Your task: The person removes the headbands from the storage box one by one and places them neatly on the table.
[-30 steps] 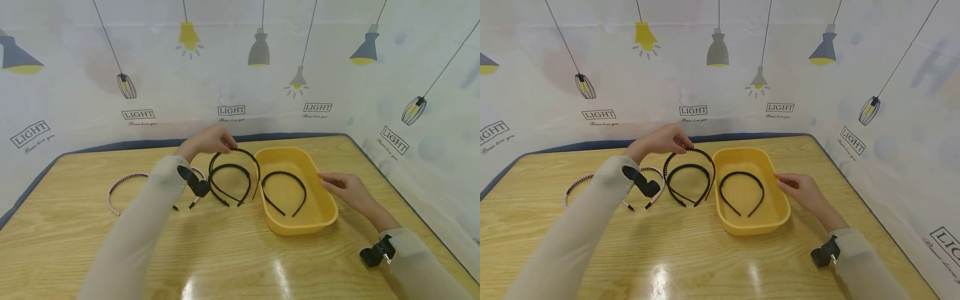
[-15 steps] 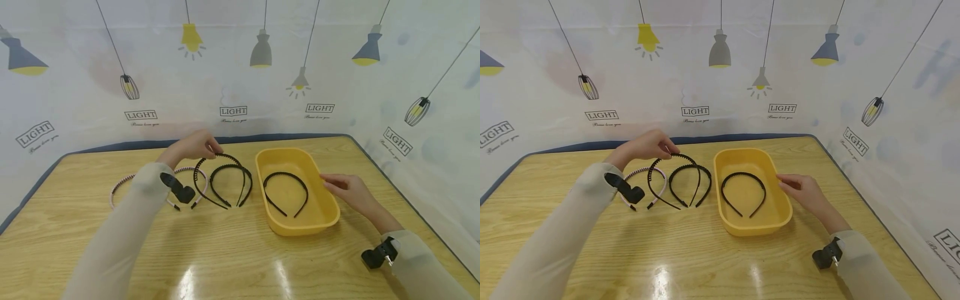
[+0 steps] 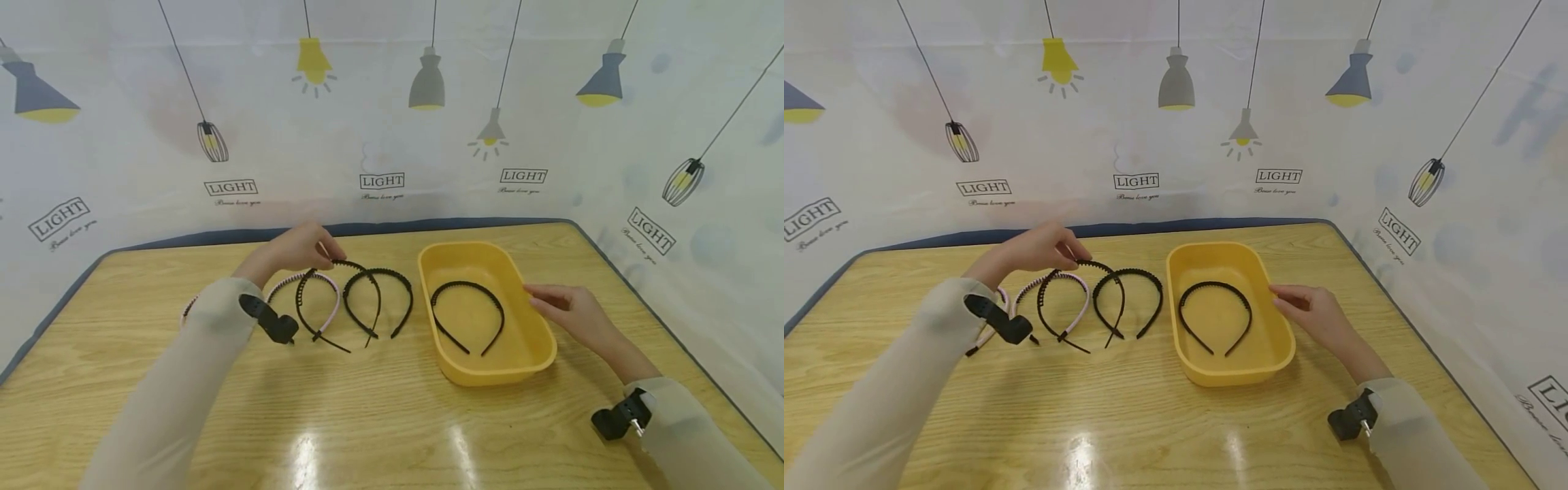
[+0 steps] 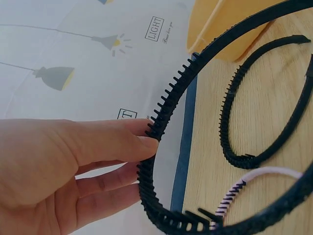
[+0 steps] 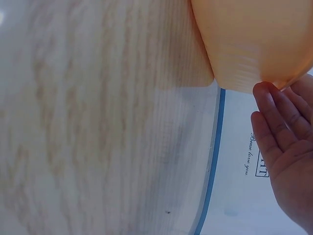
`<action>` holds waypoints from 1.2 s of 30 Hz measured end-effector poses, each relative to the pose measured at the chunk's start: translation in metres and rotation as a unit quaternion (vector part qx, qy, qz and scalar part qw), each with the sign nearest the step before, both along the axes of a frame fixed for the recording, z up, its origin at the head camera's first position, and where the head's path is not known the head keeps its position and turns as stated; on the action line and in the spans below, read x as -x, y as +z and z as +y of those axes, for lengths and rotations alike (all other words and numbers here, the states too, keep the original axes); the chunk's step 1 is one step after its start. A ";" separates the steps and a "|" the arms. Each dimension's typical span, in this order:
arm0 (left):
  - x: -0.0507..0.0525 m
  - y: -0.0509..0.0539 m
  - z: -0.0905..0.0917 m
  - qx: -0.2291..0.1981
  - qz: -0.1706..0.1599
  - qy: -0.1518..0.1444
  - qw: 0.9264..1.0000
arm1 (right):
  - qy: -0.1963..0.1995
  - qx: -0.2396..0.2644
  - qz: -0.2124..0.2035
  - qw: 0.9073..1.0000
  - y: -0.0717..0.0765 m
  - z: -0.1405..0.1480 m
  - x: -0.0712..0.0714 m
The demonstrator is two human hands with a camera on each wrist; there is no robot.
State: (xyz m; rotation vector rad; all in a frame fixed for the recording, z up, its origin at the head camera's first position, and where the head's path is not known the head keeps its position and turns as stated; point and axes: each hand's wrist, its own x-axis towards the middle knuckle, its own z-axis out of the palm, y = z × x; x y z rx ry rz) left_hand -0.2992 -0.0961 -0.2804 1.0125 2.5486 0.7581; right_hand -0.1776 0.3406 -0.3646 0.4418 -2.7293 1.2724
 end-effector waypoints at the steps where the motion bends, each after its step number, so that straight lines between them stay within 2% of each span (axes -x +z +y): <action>1: -0.001 0.000 -0.002 0.000 0.001 0.001 1.000 | 0.000 0.000 -0.001 1.000 0.000 0.000 0.000; 15: -0.013 -0.005 -0.027 0.012 0.003 0.007 1.000 | -0.011 0.001 -0.030 0.999 0.001 -0.001 -0.002; 20: -0.015 -0.008 -0.039 0.011 0.009 0.009 1.000 | -0.013 0.000 -0.028 1.000 0.002 -0.001 -0.002; 27: -0.017 -0.012 -0.057 0.014 -0.004 0.021 1.000 | -0.013 0.004 -0.032 0.999 0.002 -0.001 -0.001; 36: -0.023 -0.017 -0.078 0.011 -0.005 0.018 1.000 | -0.006 0.006 -0.017 1.000 0.000 -0.001 -0.001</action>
